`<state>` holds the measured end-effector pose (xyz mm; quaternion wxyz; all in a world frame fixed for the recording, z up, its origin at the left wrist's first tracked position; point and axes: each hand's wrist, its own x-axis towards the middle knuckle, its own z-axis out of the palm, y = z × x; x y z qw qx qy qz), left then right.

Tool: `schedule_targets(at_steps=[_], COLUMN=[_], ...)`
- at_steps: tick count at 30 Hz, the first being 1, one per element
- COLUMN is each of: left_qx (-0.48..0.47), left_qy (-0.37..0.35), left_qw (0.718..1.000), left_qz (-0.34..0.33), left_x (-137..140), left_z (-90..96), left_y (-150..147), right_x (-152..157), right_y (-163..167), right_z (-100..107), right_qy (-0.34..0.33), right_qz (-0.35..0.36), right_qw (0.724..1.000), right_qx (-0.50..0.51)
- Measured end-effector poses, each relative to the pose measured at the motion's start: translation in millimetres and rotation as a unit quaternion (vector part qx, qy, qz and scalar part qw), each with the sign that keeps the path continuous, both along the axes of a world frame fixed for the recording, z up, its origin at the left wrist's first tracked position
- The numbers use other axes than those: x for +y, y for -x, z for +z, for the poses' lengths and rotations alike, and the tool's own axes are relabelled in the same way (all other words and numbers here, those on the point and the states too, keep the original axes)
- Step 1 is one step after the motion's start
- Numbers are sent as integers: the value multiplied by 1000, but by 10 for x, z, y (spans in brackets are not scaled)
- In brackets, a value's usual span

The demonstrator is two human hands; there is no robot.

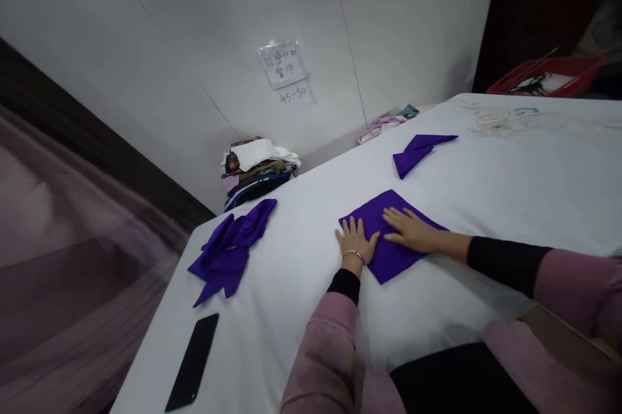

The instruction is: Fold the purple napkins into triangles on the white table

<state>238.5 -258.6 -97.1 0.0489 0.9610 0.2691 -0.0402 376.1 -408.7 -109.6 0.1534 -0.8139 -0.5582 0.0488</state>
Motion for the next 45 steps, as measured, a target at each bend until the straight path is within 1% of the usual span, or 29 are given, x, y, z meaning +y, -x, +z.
schedule_targets(at_steps=[2, 3, 5, 8, 10, 12, 14, 16, 18, 20, 22, 24, 26, 30, 34, 36, 38, 40, 41, 43, 45], left_qx=[6, 8, 10, 14, -3, -43, -81, -92, -76, -56, -48, -46, -43, -40, -39, -37, -33, -31, -31, -32, -32], left_qy=[-10, -14, -19, -11, -10, -23, -39, -37, -11, 17, 30, 27, 20, 4, -2, -5, -11, -20, -24, -28, -25], left_qw=[1000, 1000, 1000, 1000, 1000, 999, 996, 994, 995, 997, 997, 997, 997, 997, 997, 997, 998, 998, 998, 997, 998], left_qz=[1, 1, -2, -6, -1, 6, -8, -42, -56, -49, -45, -50, -55, -63, -66, -64, -58, -57, -58, -57, -49], left_x=[5, 11, 30, 34, -30, -173, -374, -574, -707, -754, -741, -713, -700, -722, -745, -749, -752, -757, -762, -776, -792], left_z=[-6, -8, -1, 52, 108, 156, 174, 153, 108, 59, 20, -9, -29, -47, -26, -14, -8, -6, -5, 2, 15], left_y=[-5, -8, -14, -17, -1, 35, 87, 141, 184, 205, 207, 200, 192, 190, 200, 202, 204, 205, 205, 207, 210], right_x=[-66, -87, -110, -122, -127, -135, -145, -155, -158, -156, -160, -188, -256, -495, -760, -865, -923, -898, -843, -654, -406], right_y=[304, 410, 523, 534, 516, 508, 509, 511, 514, 517, 510, 470, 374, 36, -303, -418, -474, -449, -399, -229, 2], right_z=[-13, -12, -1, 12, 17, 21, 24, 23, 15, 0, -20, -40, -56, -89, -148, -156, -116, -28, 24, 119, 168], right_qy=[-8, -5, 11, 17, 10, 7, 7, 9, 12, 9, -3, -15, -14, -4, -3, 8, 18, 9, 0, -23, -36], right_qz=[46, 53, 47, 39, 39, 43, 46, 50, 52, 51, 42, 23, -12, -89, -131, -149, -181, -211, -215, -187, -132], right_qw=[999, 999, 999, 999, 999, 999, 999, 998, 998, 998, 999, 999, 1000, 996, 991, 988, 982, 976, 975, 980, 988], right_qx=[3, 5, 9, 14, 18, 21, 21, 21, 25, 31, 34, 31, 20, -6, -39, -47, -46, -50, -55, -66, -65])
